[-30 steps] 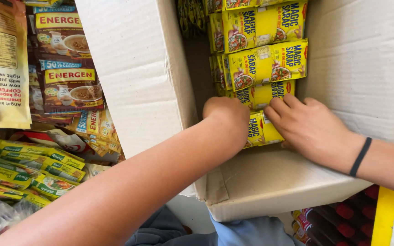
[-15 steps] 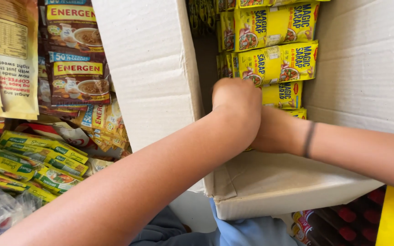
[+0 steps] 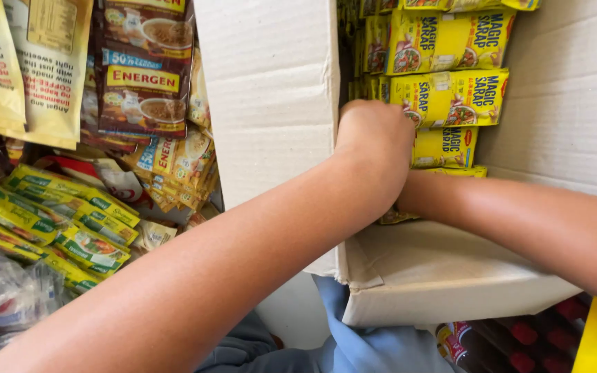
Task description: The person organizes a pile of yellow and brown packets on the floor by picking them up and placing them neatly into a cardboard box.
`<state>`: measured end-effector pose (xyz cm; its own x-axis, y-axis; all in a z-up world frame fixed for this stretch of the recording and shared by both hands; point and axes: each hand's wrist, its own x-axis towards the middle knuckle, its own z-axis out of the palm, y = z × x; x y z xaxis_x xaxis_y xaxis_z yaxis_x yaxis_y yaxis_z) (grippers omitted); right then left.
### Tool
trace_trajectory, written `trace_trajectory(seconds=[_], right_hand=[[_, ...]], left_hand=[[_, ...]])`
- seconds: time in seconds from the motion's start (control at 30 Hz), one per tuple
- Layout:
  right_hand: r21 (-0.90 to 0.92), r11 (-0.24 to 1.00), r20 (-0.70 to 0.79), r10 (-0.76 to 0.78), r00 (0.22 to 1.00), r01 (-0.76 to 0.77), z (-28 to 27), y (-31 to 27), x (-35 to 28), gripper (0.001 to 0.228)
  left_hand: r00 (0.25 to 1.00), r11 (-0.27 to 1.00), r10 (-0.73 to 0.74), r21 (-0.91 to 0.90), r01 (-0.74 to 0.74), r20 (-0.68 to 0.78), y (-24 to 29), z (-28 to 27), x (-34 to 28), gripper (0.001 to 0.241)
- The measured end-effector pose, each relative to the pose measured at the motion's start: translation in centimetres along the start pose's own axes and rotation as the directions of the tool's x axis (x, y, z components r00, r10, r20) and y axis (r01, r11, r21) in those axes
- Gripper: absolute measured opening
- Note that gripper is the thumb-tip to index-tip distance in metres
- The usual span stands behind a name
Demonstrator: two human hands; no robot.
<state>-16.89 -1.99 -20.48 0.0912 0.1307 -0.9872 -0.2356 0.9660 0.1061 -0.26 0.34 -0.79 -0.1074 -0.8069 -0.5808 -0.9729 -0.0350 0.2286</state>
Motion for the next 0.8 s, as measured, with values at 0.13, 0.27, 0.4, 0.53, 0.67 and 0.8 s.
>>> trace_trajectory(seconds=[0.13, 0.27, 0.4, 0.53, 0.67, 0.8], right_hand=[[-0.449, 0.836, 0.044, -0.331, 0.943, 0.315, -2.2, -1.5, 0.6, 0.050], [-0.763, 0.396, 0.229, -0.574, 0.786, 0.511, -3.8, -3.1, 0.3, 0.045], [-0.839, -0.162, 0.488, -0.645, 0.588, 0.519, -5.6, -3.8, -0.3, 0.040], [-0.641, -0.696, 0.762, -0.524, 0.381, 0.324, -4.9, -5.8, -1.7, 0.035], [-0.186, -0.982, 0.945, -0.186, 0.268, -0.026, -1.8, -8.1, -2.1, 0.030], [-0.512, -0.854, 0.836, -0.471, 0.281, 0.092, 0.7, -6.7, -5.0, 0.026]], left_hand=[[0.995, 1.000, 0.006, 0.013, -0.005, -0.102, -0.1, 0.8, 0.1, 0.021], [0.994, 0.998, 0.034, 0.054, -0.029, -0.107, -0.1, 0.3, -0.7, 0.021], [0.993, 0.998, 0.047, 0.057, -0.041, -0.106, 0.0, 0.7, -0.4, 0.021], [0.985, 0.998, 0.001, 0.068, 0.011, -0.171, 0.1, 1.1, 0.2, 0.022], [0.960, 0.999, -0.008, -0.052, -0.007, -0.282, -0.1, 1.6, 0.1, 0.018], [0.865, 0.997, 0.058, -0.016, -0.077, -0.499, -0.3, 1.0, -0.3, 0.013]])
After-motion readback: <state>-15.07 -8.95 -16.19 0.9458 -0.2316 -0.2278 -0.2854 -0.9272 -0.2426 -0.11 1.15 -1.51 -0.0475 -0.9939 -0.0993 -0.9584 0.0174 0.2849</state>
